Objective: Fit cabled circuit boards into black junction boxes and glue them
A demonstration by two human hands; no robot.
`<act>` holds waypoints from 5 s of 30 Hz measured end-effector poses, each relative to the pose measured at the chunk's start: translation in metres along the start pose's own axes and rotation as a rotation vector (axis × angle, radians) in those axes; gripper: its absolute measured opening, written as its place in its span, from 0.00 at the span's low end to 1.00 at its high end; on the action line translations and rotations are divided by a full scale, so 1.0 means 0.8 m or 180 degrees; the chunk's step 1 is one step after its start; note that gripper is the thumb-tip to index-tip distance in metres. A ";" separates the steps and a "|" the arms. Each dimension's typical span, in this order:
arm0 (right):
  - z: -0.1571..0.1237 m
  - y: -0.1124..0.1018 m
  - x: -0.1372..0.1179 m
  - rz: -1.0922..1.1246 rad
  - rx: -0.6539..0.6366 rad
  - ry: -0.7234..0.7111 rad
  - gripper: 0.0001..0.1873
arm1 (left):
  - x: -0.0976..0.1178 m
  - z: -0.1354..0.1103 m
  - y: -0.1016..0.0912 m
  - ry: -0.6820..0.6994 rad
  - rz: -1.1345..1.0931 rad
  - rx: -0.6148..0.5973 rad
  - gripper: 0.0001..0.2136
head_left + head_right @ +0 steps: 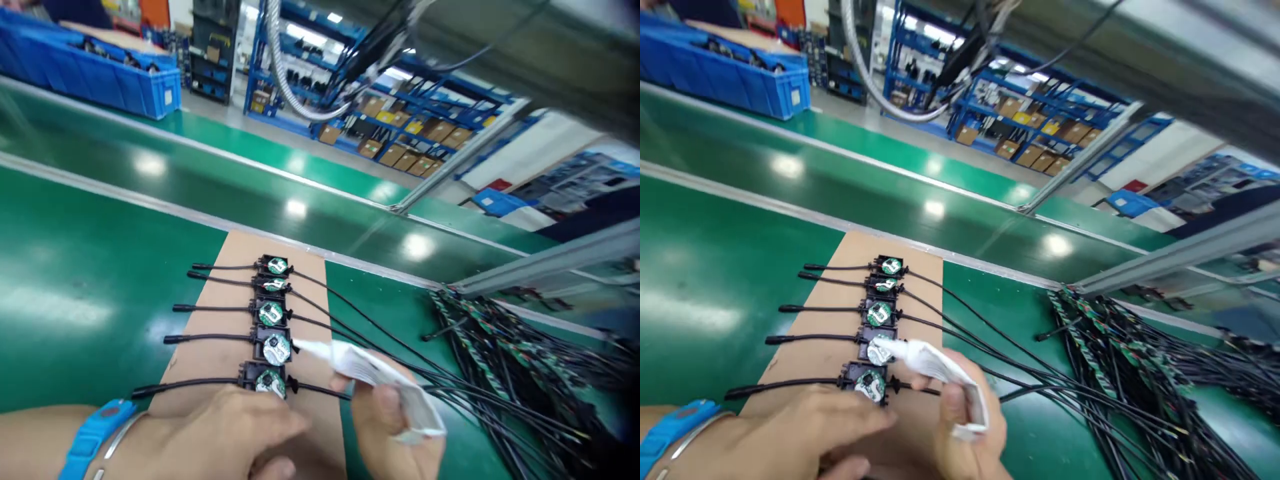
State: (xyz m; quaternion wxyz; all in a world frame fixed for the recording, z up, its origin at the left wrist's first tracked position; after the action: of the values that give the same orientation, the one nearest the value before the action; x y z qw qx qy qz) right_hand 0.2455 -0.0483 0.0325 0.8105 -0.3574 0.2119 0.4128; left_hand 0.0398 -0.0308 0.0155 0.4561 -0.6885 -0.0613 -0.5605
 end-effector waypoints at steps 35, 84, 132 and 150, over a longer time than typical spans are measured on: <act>0.085 -0.048 0.124 -0.1109 -0.1135 -0.0230 0.08 | -0.051 -0.015 -0.031 -0.1226 0.1434 0.0257 0.08; -0.017 0.060 0.010 -0.1103 -0.3191 -0.1067 0.22 | -0.035 -0.004 -0.018 -0.0599 0.1653 0.0533 0.08; -0.032 0.013 0.008 -0.0531 -0.2685 -0.0456 0.11 | -0.039 -0.004 0.012 0.0271 0.1872 0.0068 0.15; -0.034 0.036 0.038 -0.0360 -0.2398 -0.0835 0.13 | -0.038 -0.006 0.011 0.0093 0.1741 -0.0029 0.22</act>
State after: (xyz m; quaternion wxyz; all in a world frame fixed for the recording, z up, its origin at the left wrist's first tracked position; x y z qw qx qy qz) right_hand 0.2378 -0.0416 -0.0161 0.6644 -0.5848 -0.0795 0.4585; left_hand 0.0308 -0.0262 -0.0147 0.5882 -0.6734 0.1361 -0.4267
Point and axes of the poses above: each hand's wrist, its own z-axis towards the middle knuckle, its own y-axis out of the palm, x = y × z, the point moved 2 cm from there along z, towards the middle knuckle, and after that the axes turned 12 degrees about -y, right-handed, at the moved point
